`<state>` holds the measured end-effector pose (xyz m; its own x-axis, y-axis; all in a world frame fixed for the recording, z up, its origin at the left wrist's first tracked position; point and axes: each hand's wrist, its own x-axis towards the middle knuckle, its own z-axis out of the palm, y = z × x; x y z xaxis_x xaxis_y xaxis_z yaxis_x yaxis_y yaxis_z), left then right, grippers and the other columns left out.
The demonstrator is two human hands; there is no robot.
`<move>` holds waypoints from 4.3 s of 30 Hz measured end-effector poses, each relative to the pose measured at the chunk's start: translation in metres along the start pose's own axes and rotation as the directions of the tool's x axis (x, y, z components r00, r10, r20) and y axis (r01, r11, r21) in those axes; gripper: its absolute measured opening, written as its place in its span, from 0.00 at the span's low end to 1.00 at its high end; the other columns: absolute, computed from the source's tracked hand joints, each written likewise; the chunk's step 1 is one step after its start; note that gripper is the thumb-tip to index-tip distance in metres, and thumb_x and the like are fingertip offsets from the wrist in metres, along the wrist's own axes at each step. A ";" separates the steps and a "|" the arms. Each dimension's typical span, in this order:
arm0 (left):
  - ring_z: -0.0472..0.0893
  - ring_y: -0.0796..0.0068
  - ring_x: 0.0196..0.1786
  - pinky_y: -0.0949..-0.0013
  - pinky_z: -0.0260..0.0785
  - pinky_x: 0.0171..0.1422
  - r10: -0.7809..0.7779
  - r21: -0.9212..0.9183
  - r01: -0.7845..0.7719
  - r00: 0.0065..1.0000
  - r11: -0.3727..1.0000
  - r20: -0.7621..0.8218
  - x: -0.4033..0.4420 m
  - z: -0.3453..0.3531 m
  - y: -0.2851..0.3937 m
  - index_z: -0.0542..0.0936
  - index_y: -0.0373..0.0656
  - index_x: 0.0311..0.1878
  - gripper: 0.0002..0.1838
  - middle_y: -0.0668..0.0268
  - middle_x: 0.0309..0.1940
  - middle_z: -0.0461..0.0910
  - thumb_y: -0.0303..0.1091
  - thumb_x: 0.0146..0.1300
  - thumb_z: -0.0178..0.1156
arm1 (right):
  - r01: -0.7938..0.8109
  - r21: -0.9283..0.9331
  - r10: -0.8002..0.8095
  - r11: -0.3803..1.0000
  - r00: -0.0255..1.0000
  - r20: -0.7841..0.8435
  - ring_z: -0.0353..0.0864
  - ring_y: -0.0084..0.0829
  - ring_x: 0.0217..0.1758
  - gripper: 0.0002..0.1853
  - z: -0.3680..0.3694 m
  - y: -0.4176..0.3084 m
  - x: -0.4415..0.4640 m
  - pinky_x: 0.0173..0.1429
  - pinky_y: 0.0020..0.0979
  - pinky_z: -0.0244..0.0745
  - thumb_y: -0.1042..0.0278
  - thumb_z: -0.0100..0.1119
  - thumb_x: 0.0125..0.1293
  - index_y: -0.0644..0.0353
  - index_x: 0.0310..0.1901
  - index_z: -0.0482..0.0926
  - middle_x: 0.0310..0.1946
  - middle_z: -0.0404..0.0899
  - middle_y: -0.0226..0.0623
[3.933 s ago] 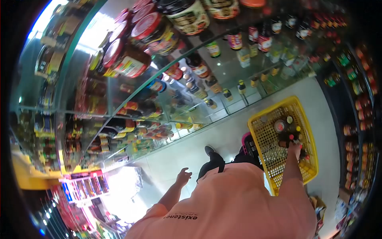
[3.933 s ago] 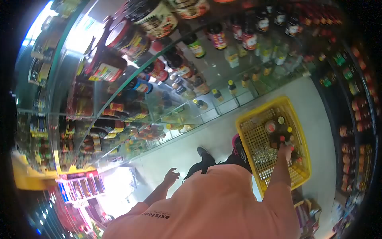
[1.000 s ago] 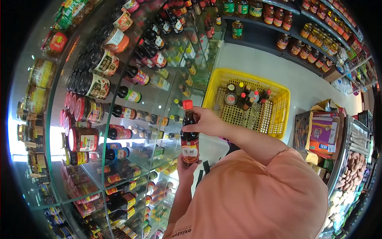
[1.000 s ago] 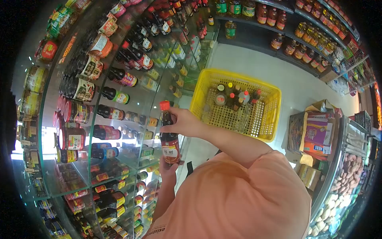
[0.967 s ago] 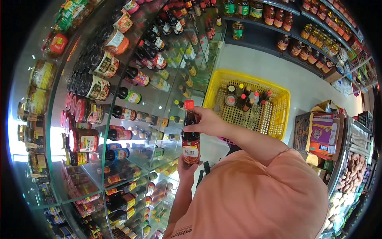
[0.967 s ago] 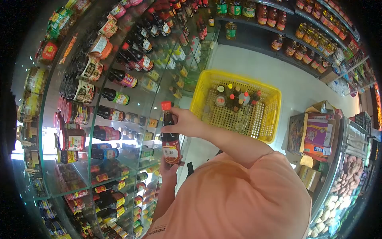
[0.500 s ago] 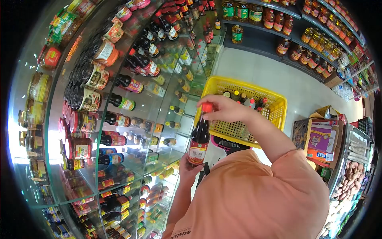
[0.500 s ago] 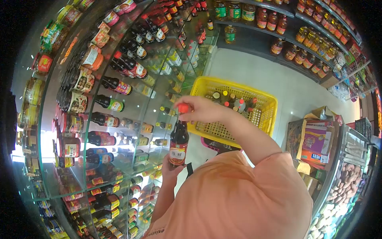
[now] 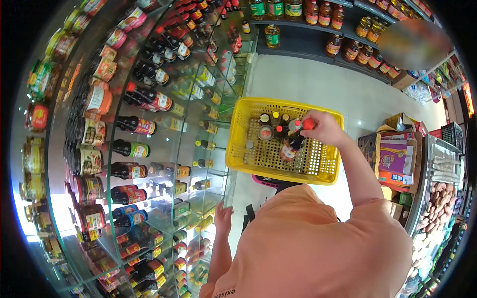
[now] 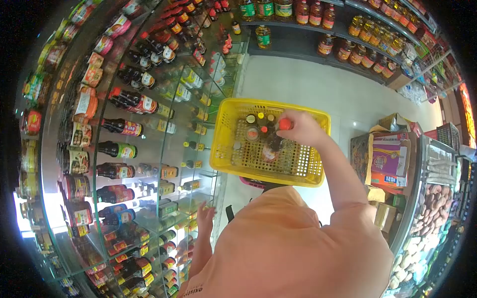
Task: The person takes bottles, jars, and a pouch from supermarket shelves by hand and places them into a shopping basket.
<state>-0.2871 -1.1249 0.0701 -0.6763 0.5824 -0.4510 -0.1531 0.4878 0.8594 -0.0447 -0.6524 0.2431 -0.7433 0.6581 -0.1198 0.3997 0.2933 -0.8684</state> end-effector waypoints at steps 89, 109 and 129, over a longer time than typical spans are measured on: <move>0.84 0.60 0.49 0.61 0.74 0.55 0.246 0.219 -0.310 0.051 0.925 -0.968 -0.302 -0.507 -0.053 0.76 0.36 0.56 0.24 0.55 0.45 0.84 0.38 0.60 0.69 | -0.046 -0.662 0.127 0.748 0.989 0.075 0.76 0.50 0.52 0.13 0.363 0.054 -0.073 0.56 0.46 0.74 0.69 0.50 0.72 0.66 0.53 0.76 0.53 0.74 0.50; 0.83 0.51 0.39 0.57 0.75 0.44 0.277 0.239 -0.140 0.478 0.961 -0.834 -0.360 -0.348 -0.047 0.78 0.40 0.44 0.19 0.55 0.37 0.82 0.38 0.52 0.71 | 0.586 0.064 -0.497 0.808 0.618 0.609 0.83 0.42 0.44 0.12 0.561 -0.198 -0.195 0.52 0.37 0.76 0.71 0.67 0.60 0.61 0.46 0.80 0.38 0.82 0.42; 0.76 0.48 0.61 0.56 0.69 0.67 0.587 0.409 -0.494 0.797 0.767 -0.140 -0.199 -0.200 0.134 0.70 0.36 0.67 0.42 0.49 0.59 0.75 0.45 0.50 0.74 | -0.245 0.841 -0.553 0.482 0.659 0.510 0.83 0.39 0.44 0.08 0.438 -0.299 -0.124 0.73 0.51 0.63 0.81 0.60 0.59 0.57 0.32 0.71 0.27 0.75 0.34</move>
<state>-0.3170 -1.3057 0.3234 -0.7297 0.6600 0.1786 0.5111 0.3530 0.7837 -0.3070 -1.1251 0.3073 -0.9843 -0.0820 0.1564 -0.0759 -0.6031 -0.7941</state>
